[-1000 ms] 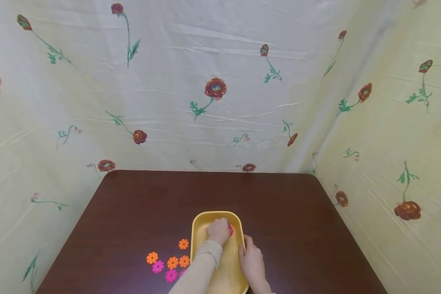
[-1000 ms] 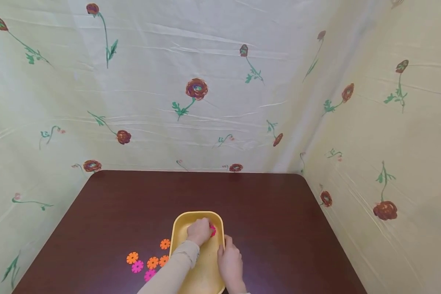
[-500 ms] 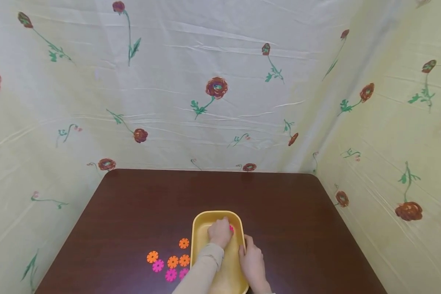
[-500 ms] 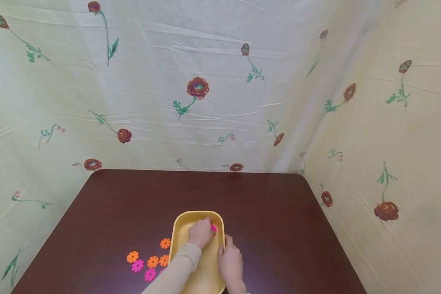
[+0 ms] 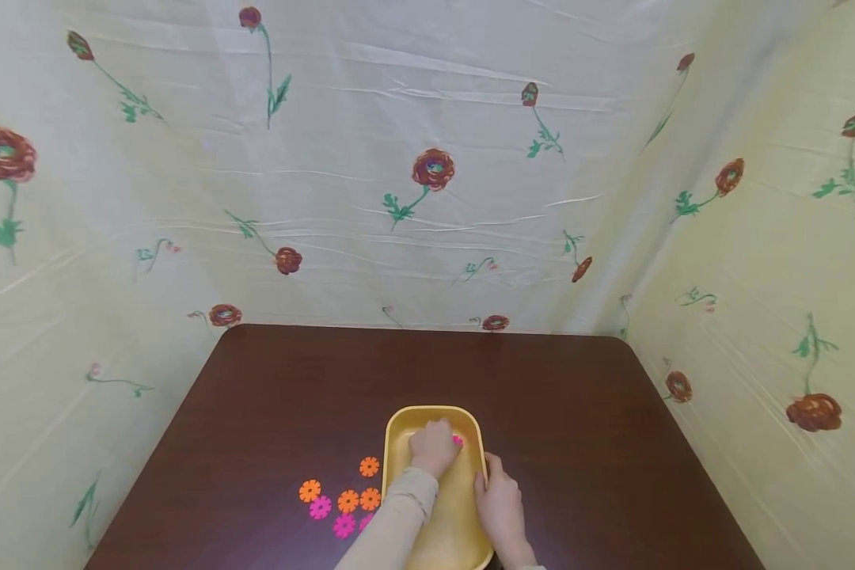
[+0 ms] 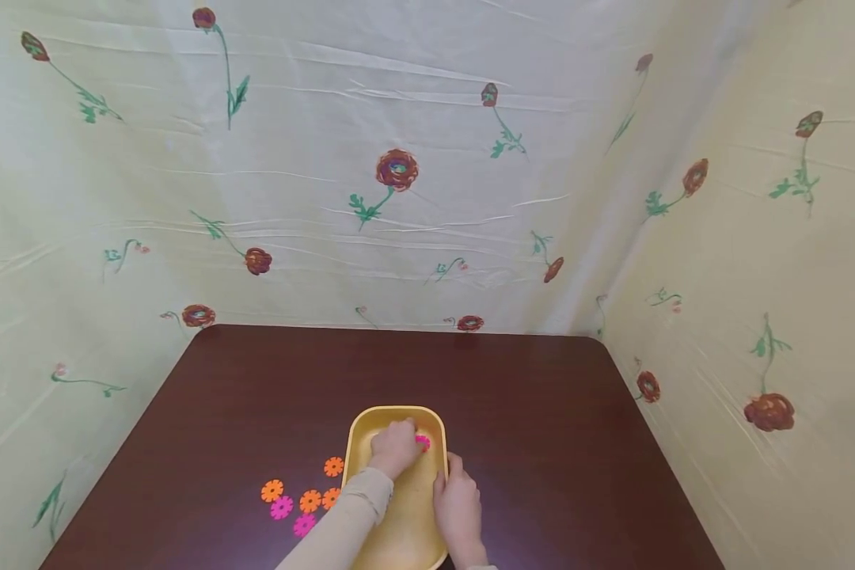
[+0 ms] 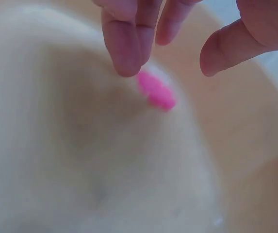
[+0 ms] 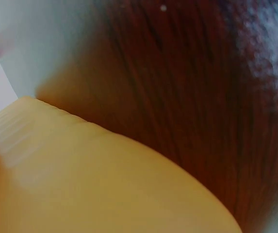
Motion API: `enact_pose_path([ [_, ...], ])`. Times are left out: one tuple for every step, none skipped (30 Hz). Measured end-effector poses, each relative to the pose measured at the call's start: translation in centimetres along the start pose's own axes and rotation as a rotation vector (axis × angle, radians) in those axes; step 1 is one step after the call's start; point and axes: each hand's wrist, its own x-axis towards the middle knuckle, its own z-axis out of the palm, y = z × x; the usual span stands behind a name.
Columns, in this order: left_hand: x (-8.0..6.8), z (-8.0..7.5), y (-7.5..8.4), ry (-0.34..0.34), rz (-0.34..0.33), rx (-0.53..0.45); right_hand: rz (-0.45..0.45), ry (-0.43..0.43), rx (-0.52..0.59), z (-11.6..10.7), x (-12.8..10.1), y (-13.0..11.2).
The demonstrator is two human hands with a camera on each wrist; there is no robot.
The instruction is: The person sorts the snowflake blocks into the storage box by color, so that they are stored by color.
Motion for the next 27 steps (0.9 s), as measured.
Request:
enact_pose_path([
  [0.0, -0.4, 0.1, -0.001, 0.007, -0.012, -0.001, 0.002, 0.003, -0.1, 0.0, 0.0],
  [0.0, -0.8, 0.2, 0.002, 0.015, -0.025, -0.004, 0.002, 0.007, -0.2, 0.0, 0.0],
  [0.0, -1.3, 0.3, 0.009, 0.023, -0.036, -0.006, 0.001, 0.007, -0.2, 0.0, -0.1],
  [-0.1, -1.8, 0.5, 0.014, 0.027, -0.044, -0.006, -0.003, 0.009, -0.3, 0.0, -0.1],
  [-0.1, -2.4, 0.6, 0.017, 0.032, -0.048, -0.005, -0.005, 0.010, -0.3, 0.0, -0.1],
  [-0.1, -2.9, 0.8, 0.024, 0.036, -0.053, -0.004, -0.008, 0.011, -0.3, 0.0, -0.1],
  [-0.2, -3.5, 0.9, 0.034, 0.041, -0.057, -0.001, -0.010, 0.011, -0.3, 0.0, -0.2],
  [-0.3, -4.0, 0.9, 0.048, 0.046, -0.058, 0.001, -0.014, 0.012, -0.3, 0.0, -0.2],
  [-0.3, -4.5, 0.9, 0.063, 0.054, -0.063, 0.003, -0.017, 0.011, -0.3, 0.0, -0.2],
  [-0.3, -5.0, 0.8, 0.079, 0.061, -0.067, 0.006, -0.018, 0.013, -0.3, 0.0, -0.3],
  [-0.4, -5.5, 0.7, 0.095, 0.065, -0.071, 0.008, -0.019, 0.015, -0.3, 0.0, -0.3],
  [-0.4, -6.0, 0.5, 0.114, 0.067, -0.082, 0.010, -0.022, 0.015, -0.3, 0.0, -0.3],
  [-0.5, -6.5, 0.4, 0.126, 0.067, -0.096, 0.012, -0.023, 0.014, -0.3, 0.0, -0.3],
  [-0.4, -6.9, 0.1, 0.136, 0.064, -0.112, 0.014, -0.025, 0.015, -0.4, 0.0, -0.4],
  [-0.5, -7.5, -0.1, 0.149, 0.063, -0.124, 0.017, -0.025, 0.014, -0.4, 0.0, -0.4],
  [-0.5, -7.9, -0.4, 0.158, 0.053, -0.138, 0.019, -0.025, 0.015, -0.4, 0.0, -0.4],
  [-0.5, -8.3, -0.7, 0.163, 0.042, -0.151, 0.022, -0.025, 0.013, -0.4, 0.0, -0.4],
  [-0.6, -8.7, -1.2, 0.172, 0.037, -0.167, 0.024, -0.025, 0.011, -0.4, 0.0, -0.4],
  [-0.6, -9.1, -1.7, 0.179, 0.030, -0.179, 0.028, -0.026, 0.010, -0.4, 0.0, -0.4],
  [-0.6, -9.4, -2.2, 0.183, 0.020, -0.188, 0.032, -0.030, 0.010, -0.4, 0.0, -0.5],
  [-0.7, -9.7, -2.9, 0.189, 0.011, -0.193, 0.034, -0.030, 0.008, -0.4, 0.0, -0.5],
  [-0.8, -10.0, -3.5, 0.191, 0.001, -0.206, 0.035, -0.032, 0.006, -0.3, 0.0, -0.5],
  [-1.0, -10.3, -4.2, 0.195, -0.012, -0.213, 0.036, -0.034, 0.005, -0.3, 0.0, -0.5],
  [-1.1, -10.5, -4.8, 0.197, -0.027, -0.221, 0.037, -0.036, 0.004, -0.3, 0.0, -0.6],
  [-1.3, -10.7, -5.4, 0.196, -0.043, -0.227, 0.040, -0.041, 0.005, -0.3, 0.0, -0.6],
  [-1.5, -10.9, -6.0, 0.197, -0.053, -0.232, 0.043, -0.044, 0.004, -0.3, 0.0, -0.6],
  [-1.7, -11.0, -6.6, 0.196, -0.063, -0.237, 0.047, -0.045, 0.002, -0.4, 0.0, -0.6],
])
